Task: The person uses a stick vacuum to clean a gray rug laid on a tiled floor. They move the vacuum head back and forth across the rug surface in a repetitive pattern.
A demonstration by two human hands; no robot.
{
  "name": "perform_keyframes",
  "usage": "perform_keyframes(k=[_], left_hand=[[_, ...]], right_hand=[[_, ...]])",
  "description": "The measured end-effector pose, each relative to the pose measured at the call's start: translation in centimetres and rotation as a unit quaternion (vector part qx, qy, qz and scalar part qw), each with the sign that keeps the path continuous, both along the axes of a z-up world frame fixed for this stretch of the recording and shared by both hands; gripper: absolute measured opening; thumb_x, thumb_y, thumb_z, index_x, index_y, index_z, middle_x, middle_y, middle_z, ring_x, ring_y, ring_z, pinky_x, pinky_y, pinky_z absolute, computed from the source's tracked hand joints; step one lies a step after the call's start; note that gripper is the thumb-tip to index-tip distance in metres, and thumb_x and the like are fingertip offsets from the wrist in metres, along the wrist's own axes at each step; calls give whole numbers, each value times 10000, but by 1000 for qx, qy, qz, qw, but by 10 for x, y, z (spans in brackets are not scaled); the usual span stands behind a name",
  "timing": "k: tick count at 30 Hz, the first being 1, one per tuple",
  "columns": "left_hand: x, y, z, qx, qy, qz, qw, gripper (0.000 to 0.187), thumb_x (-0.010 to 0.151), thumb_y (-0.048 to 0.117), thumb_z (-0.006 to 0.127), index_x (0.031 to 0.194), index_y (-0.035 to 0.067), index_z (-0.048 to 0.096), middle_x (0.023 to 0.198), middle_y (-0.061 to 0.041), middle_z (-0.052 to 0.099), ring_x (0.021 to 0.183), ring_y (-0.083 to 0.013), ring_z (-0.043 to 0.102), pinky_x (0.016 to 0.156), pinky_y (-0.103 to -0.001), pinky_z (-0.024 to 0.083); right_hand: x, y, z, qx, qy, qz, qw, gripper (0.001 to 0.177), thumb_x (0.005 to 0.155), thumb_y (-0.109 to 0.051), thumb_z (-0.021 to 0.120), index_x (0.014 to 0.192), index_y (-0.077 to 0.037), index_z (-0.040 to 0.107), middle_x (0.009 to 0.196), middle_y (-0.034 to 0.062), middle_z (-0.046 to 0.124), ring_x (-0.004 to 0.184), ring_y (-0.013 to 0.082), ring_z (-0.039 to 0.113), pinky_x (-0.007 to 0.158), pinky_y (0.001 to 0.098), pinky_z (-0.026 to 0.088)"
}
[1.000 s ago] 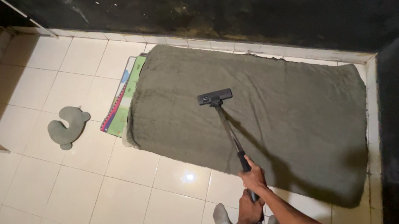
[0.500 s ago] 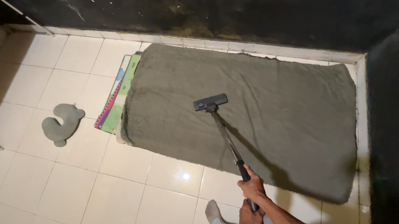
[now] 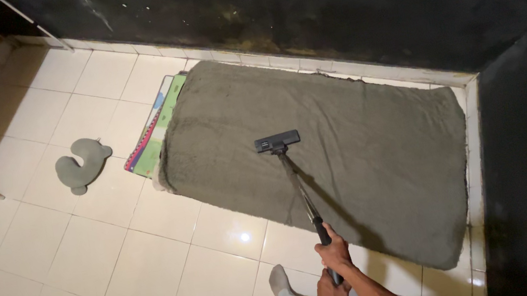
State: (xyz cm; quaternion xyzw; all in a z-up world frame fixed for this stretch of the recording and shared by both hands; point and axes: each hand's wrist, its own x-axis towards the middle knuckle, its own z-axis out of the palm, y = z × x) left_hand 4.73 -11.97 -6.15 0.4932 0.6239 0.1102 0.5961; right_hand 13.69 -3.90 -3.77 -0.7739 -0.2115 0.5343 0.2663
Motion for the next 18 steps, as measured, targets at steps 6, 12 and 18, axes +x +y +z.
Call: perform_keyframes(k=[6,12,18], left_hand=[[0,13,25,9,17,13,1000,601,793,339,748,1183,-71,546,1043,-297,704,1019,-434,704,872,-465,555],[-4,21,31,14,15,-1,1000,635,805,303,751,1237,-85,494,1059,-314,693,1039,-442,698,892,-461,554],[-1,39,31,28,7,8,1000,589,825,299,754,1220,-74,529,1054,-302,701,1028,-433,698,867,-460,551]], right_hand=[[-3,11,17,11,-10,1,1000,789,788,-77,673,1528,-243,458,603,96,644,450,185,596,474,370,537],[-7,15,17,55,-13,-17,998,759,770,-82,682,1497,-211,507,575,92,631,438,182,585,459,371,526],[-5,32,16,98,-11,-29,995,747,757,-79,695,1478,-195,537,575,86,624,432,175,580,445,365,513]])
